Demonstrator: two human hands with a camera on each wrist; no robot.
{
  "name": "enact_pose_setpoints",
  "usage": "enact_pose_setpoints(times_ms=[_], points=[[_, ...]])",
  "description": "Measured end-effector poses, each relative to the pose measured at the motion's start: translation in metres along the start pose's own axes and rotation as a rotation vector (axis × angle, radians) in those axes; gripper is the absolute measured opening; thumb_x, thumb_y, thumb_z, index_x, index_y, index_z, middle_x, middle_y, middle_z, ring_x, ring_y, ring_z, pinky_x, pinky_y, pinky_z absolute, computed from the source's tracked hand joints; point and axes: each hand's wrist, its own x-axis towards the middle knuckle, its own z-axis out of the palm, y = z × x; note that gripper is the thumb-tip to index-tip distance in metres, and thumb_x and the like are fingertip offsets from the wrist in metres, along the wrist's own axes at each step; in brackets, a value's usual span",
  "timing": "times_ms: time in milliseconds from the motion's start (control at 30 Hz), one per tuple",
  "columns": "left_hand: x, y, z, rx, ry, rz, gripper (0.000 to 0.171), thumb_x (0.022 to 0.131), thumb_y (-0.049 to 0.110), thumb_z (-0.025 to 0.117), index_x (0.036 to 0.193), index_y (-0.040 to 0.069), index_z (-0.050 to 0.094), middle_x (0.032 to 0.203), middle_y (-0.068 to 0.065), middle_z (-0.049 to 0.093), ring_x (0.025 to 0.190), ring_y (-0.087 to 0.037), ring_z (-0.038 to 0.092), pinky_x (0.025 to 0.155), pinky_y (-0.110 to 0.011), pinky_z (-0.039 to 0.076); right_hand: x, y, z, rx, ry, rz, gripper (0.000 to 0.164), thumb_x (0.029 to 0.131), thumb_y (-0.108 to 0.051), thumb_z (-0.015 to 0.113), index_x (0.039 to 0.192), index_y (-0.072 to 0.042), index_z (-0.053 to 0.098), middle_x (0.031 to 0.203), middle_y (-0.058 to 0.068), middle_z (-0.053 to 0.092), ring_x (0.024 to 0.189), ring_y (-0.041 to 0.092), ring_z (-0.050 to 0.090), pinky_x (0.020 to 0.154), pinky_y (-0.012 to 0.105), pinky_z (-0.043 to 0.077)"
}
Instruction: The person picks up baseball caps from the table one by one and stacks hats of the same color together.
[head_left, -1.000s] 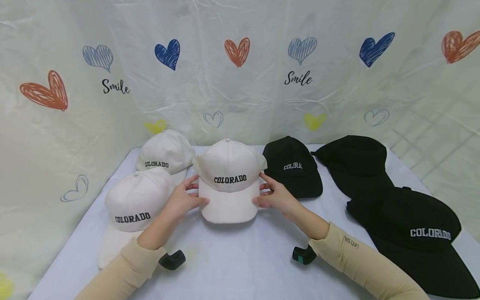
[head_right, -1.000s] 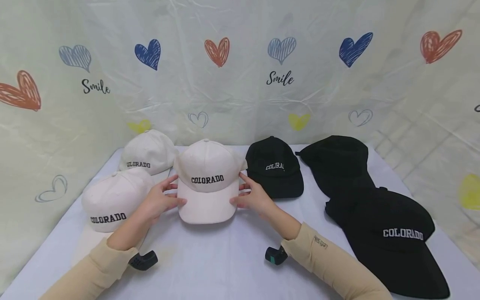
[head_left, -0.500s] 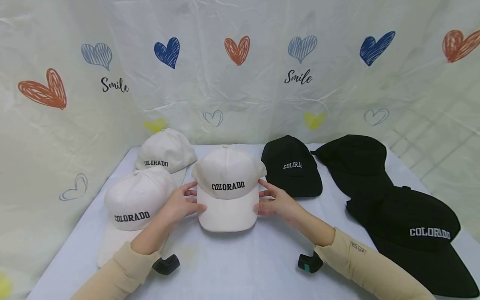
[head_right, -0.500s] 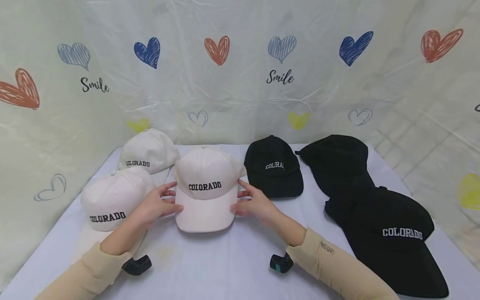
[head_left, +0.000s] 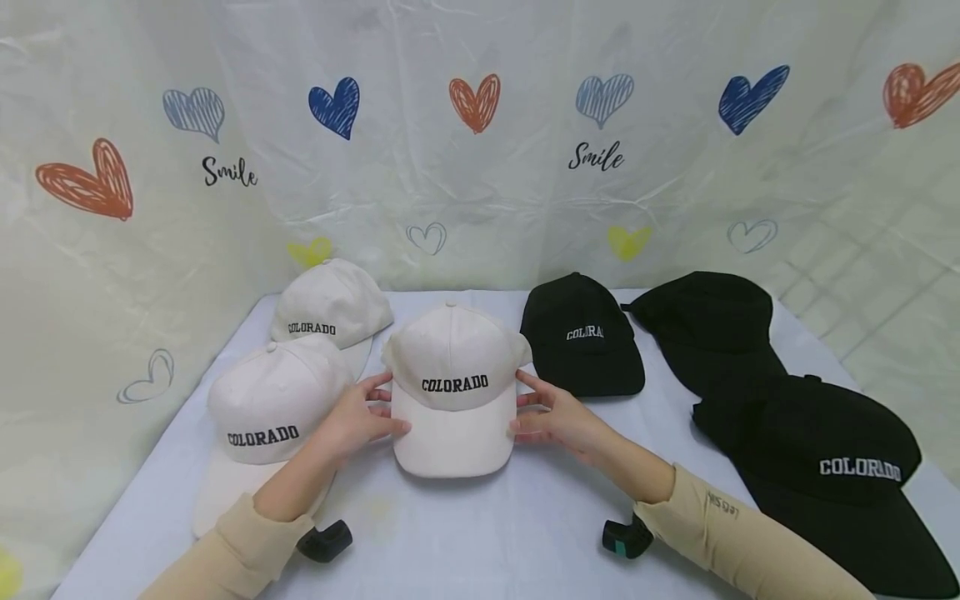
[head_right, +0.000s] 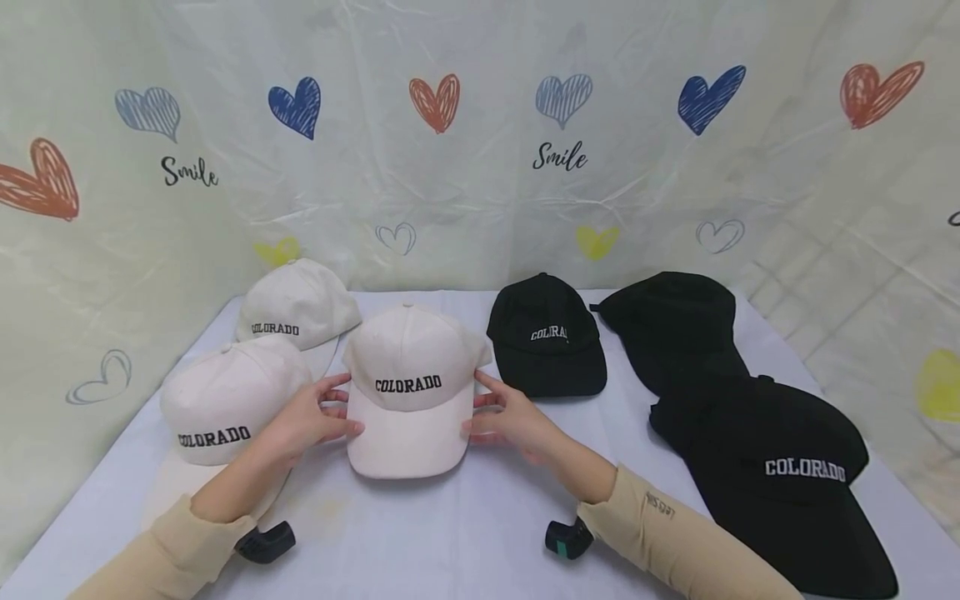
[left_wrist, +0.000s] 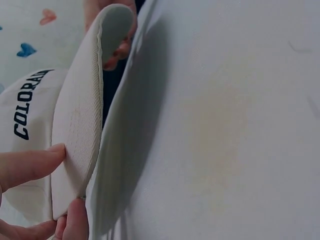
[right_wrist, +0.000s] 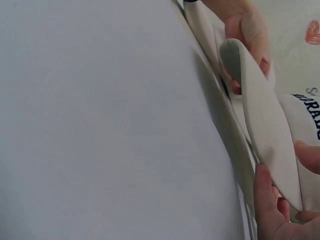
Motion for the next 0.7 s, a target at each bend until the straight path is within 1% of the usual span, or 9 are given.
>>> enact_pose_setpoints(times_ms=[300,467,700], points=[[-0.0063,-0.0003,-0.0002,0.02,-0.008,0.015,0.09,0.077,-0.009,0.08,0.154,-0.008,0.033,0.121,-0.022,0.051,0.092,-0.021,0.061,0.072,-0.028,0.053,-0.0051,0.0028,0.0026,0.04,-0.01,0.033,0.088,0.093,0.001,0.072,0.164,-0.008,0.021,0.133,0.023,0.044,0.101,0.024,0.064,0.095,0.041,0.055],[-0.008,-0.0048,-0.0003,0.022,-0.022,0.036,0.092,0.077,-0.008,0.081,0.154,-0.01,0.031,0.12,-0.022,0.051,0.089,-0.02,0.062,0.071,-0.028,0.053,-0.0064,0.0041,0.0027,0.032,-0.02,0.038,0.089,0.092,0.0,0.073,0.164,-0.008,0.02,0.134,0.024,0.044,0.1,0.024,0.065,0.094,0.041,0.056],[-0.0092,-0.009,0.0014,0.029,-0.014,0.032,0.091,0.076,-0.009,0.081,0.153,-0.01,0.032,0.121,-0.022,0.05,0.09,-0.021,0.063,0.072,-0.029,0.054,-0.0073,0.005,0.0031,0.021,-0.032,0.05,0.092,0.091,0.001,0.074,0.164,-0.006,0.019,0.133,0.024,0.043,0.097,0.024,0.066,0.093,0.04,0.056]])
